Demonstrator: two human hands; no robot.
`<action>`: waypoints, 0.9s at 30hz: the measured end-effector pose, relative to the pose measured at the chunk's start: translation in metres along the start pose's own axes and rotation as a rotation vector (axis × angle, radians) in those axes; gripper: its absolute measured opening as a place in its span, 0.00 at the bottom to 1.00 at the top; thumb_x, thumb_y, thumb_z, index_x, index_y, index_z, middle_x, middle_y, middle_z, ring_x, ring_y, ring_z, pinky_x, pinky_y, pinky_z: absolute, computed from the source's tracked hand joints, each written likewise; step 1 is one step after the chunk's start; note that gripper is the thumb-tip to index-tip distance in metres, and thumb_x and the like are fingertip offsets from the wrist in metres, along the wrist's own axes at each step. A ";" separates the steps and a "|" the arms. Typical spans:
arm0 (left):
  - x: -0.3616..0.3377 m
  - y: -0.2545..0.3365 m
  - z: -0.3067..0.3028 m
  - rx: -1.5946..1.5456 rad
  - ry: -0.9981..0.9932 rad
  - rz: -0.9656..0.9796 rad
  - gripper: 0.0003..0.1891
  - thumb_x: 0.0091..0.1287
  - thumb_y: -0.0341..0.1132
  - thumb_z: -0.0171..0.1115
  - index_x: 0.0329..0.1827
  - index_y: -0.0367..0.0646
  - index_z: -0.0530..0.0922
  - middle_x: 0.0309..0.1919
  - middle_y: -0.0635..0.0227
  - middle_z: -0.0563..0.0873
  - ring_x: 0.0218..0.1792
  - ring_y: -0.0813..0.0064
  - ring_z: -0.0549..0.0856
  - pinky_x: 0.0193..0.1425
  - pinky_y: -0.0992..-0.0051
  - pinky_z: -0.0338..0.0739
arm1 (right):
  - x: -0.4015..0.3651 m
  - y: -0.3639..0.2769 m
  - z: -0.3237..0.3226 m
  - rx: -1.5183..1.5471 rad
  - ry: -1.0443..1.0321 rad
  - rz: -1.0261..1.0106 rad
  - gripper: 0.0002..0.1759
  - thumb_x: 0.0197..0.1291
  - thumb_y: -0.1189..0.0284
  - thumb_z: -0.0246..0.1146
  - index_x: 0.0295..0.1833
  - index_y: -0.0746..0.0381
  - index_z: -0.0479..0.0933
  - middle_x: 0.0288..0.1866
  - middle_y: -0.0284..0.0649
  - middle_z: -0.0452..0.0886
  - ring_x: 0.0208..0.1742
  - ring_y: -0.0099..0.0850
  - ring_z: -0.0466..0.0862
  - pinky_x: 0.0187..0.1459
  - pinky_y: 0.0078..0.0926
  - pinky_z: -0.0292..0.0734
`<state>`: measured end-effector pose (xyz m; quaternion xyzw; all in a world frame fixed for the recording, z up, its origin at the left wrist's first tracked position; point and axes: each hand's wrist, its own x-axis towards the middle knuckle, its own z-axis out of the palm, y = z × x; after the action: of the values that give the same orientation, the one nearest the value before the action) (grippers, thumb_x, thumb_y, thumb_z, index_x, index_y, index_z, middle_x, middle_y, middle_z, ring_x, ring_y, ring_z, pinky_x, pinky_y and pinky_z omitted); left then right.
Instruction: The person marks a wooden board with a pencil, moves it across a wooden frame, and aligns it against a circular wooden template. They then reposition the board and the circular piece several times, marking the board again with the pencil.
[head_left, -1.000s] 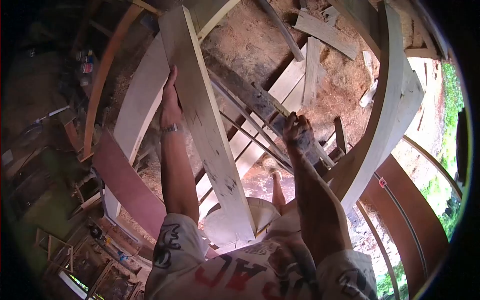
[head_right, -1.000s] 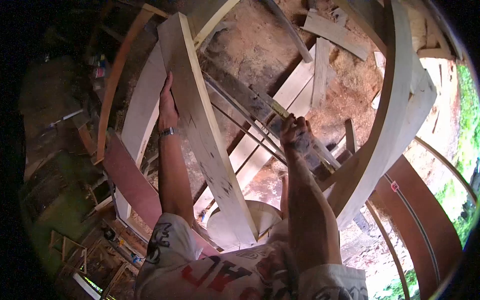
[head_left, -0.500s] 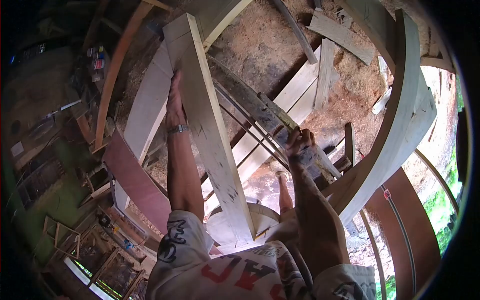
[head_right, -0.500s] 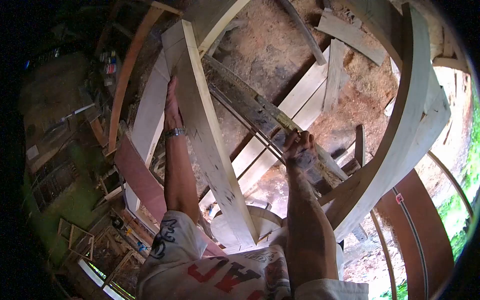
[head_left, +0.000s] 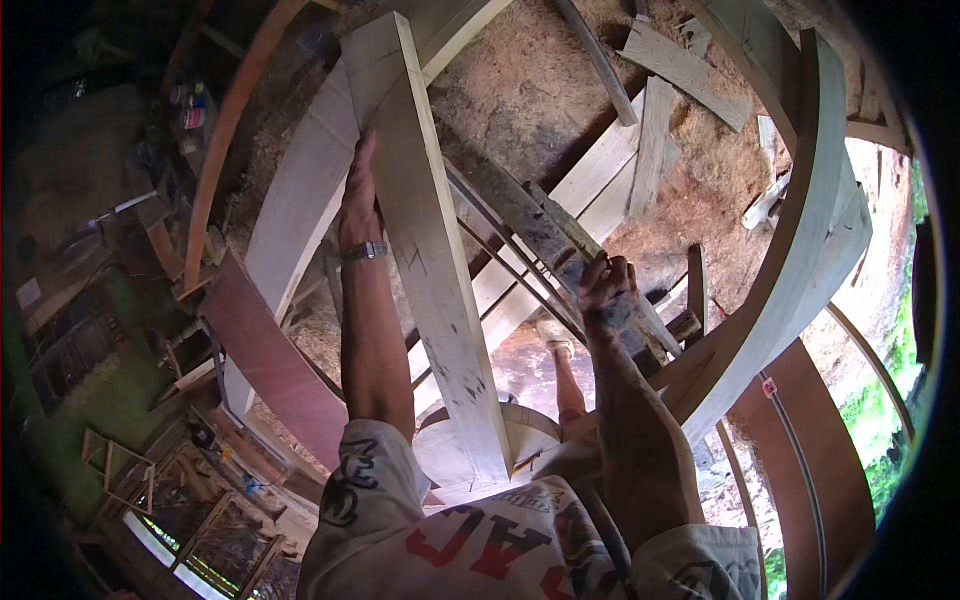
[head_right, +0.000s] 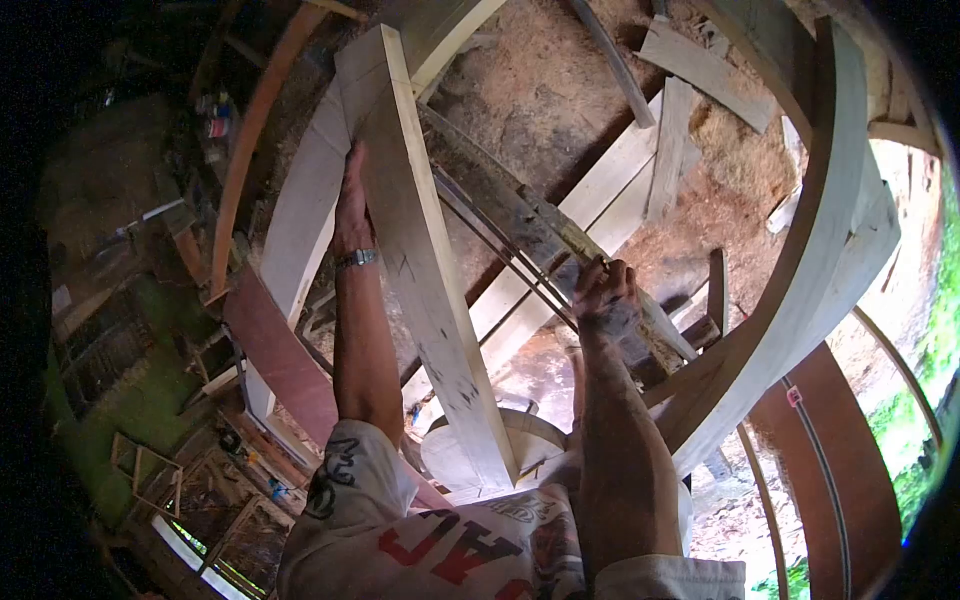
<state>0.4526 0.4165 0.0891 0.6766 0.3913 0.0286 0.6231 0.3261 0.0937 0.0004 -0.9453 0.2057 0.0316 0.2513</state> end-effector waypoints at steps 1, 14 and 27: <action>-0.002 0.002 0.001 0.023 -0.012 -0.004 0.35 0.73 0.55 0.59 0.71 0.36 0.70 0.64 0.64 0.78 0.61 0.68 0.79 0.66 0.70 0.73 | 0.000 0.001 -0.001 -0.001 -0.003 -0.005 0.12 0.62 0.62 0.62 0.32 0.59 0.76 0.33 0.49 0.81 0.35 0.52 0.83 0.35 0.48 0.78; 0.030 -0.025 -0.009 0.095 0.030 0.155 0.32 0.74 0.56 0.56 0.65 0.33 0.75 0.60 0.61 0.82 0.58 0.66 0.80 0.65 0.70 0.74 | 0.000 0.002 -0.003 -0.025 -0.017 -0.003 0.13 0.62 0.60 0.60 0.35 0.59 0.77 0.35 0.49 0.81 0.37 0.52 0.84 0.40 0.48 0.79; 0.021 -0.003 -0.001 0.284 0.087 0.126 0.28 0.74 0.52 0.58 0.58 0.32 0.81 0.51 0.59 0.87 0.48 0.63 0.85 0.57 0.69 0.79 | 0.000 0.007 0.001 -0.036 -0.074 0.079 0.15 0.62 0.59 0.59 0.36 0.61 0.77 0.37 0.50 0.81 0.41 0.52 0.84 0.42 0.49 0.79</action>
<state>0.4655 0.4291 0.0775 0.7793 0.3748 0.0416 0.5005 0.3238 0.0888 -0.0040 -0.9389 0.2330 0.0802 0.2405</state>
